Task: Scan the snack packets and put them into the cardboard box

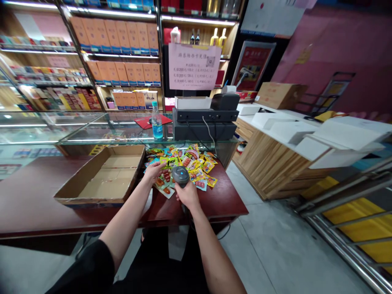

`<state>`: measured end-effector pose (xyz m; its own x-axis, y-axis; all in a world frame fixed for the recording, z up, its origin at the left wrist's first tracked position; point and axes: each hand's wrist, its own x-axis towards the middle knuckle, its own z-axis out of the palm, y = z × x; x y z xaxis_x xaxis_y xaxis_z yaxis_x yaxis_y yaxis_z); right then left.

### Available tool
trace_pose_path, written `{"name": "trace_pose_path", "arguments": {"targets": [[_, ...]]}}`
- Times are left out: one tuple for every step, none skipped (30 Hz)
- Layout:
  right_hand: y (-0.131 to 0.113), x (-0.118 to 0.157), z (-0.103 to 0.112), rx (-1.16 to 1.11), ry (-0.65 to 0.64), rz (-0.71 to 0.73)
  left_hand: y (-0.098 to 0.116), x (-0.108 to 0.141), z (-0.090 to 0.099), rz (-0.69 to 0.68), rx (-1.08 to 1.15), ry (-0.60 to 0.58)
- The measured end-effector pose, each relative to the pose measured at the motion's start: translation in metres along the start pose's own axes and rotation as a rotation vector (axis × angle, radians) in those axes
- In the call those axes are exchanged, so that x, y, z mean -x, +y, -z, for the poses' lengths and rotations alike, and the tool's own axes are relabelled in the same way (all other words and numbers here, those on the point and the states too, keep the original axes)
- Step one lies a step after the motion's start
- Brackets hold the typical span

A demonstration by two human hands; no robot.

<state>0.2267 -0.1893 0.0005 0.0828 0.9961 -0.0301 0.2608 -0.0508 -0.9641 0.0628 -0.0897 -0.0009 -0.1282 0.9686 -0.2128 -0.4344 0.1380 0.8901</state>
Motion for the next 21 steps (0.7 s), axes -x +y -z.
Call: {"name": "trace_pose_path", "arguments": {"targets": [[0.000, 0.000, 0.000, 0.011, -0.003, 0.002, 0.000, -0.001, 0.000, 0.004, -0.014, 0.016], [0.000, 0.000, 0.000, 0.018, -0.006, 0.004, 0.001, -0.001, -0.001, 0.006, -0.029, 0.036], [0.000, 0.000, 0.000, 0.021, -0.009, 0.006, 0.001, -0.001, -0.001, 0.007, -0.043, 0.055], [-0.001, 0.001, 0.000, 0.022, -0.012, 0.007, 0.001, -0.001, -0.001, 0.009, -0.052, 0.068], [-0.001, 0.001, 0.000, 0.021, -0.014, 0.007, 0.002, -0.001, -0.002, 0.011, -0.055, 0.074], [-0.001, 0.001, 0.000, 0.021, -0.016, 0.008, 0.003, 0.000, -0.002, 0.011, -0.049, 0.068], [-0.002, 0.002, 0.000, 0.022, -0.017, 0.011, 0.003, 0.001, -0.003, 0.009, -0.037, 0.052], [-0.002, 0.001, 0.000, 0.024, -0.017, 0.015, 0.004, 0.003, -0.004, 0.005, -0.026, 0.035], [-0.001, 0.001, -0.001, 0.027, -0.019, 0.019, 0.006, 0.005, -0.005, 0.000, -0.016, 0.018], [-0.001, 0.000, -0.002, 0.028, -0.022, 0.022, 0.008, 0.007, -0.005, -0.007, -0.009, 0.005], [0.001, -0.001, -0.003, 0.025, -0.026, 0.022, 0.011, 0.010, -0.005, -0.017, -0.004, -0.002], [0.003, -0.002, -0.004, 0.017, -0.029, 0.019, 0.015, 0.012, -0.003, -0.032, 0.002, -0.002], [0.005, -0.004, -0.006, 0.004, -0.033, 0.016, 0.020, 0.016, 0.001, -0.056, 0.010, 0.003], [0.007, -0.005, -0.008, -0.013, -0.036, 0.019, 0.027, 0.019, 0.006, -0.089, 0.019, 0.013], [0.009, -0.007, -0.010, -0.035, -0.035, 0.029, 0.036, 0.022, 0.014, -0.130, 0.026, 0.028], [0.011, -0.008, -0.012, -0.059, -0.037, 0.047, 0.046, 0.026, 0.025, -0.176, 0.032, 0.049], [0.012, -0.010, -0.014, -0.082, -0.035, 0.066, 0.057, 0.030, 0.037, -0.228, 0.034, 0.076], [0.012, -0.010, -0.015, -0.103, -0.039, 0.076, 0.069, 0.034, 0.051, -0.282, 0.034, 0.112], [0.012, -0.011, -0.016, -0.126, -0.043, 0.077, 0.081, 0.039, 0.066, -0.339, 0.034, 0.158], [0.011, -0.011, -0.016, -0.150, -0.043, 0.068, 0.093, 0.044, 0.081, -0.396, 0.031, 0.216], [0.010, -0.012, -0.015, -0.171, -0.045, 0.057, 0.103, 0.050, 0.096, -0.455, 0.023, 0.281]]}}
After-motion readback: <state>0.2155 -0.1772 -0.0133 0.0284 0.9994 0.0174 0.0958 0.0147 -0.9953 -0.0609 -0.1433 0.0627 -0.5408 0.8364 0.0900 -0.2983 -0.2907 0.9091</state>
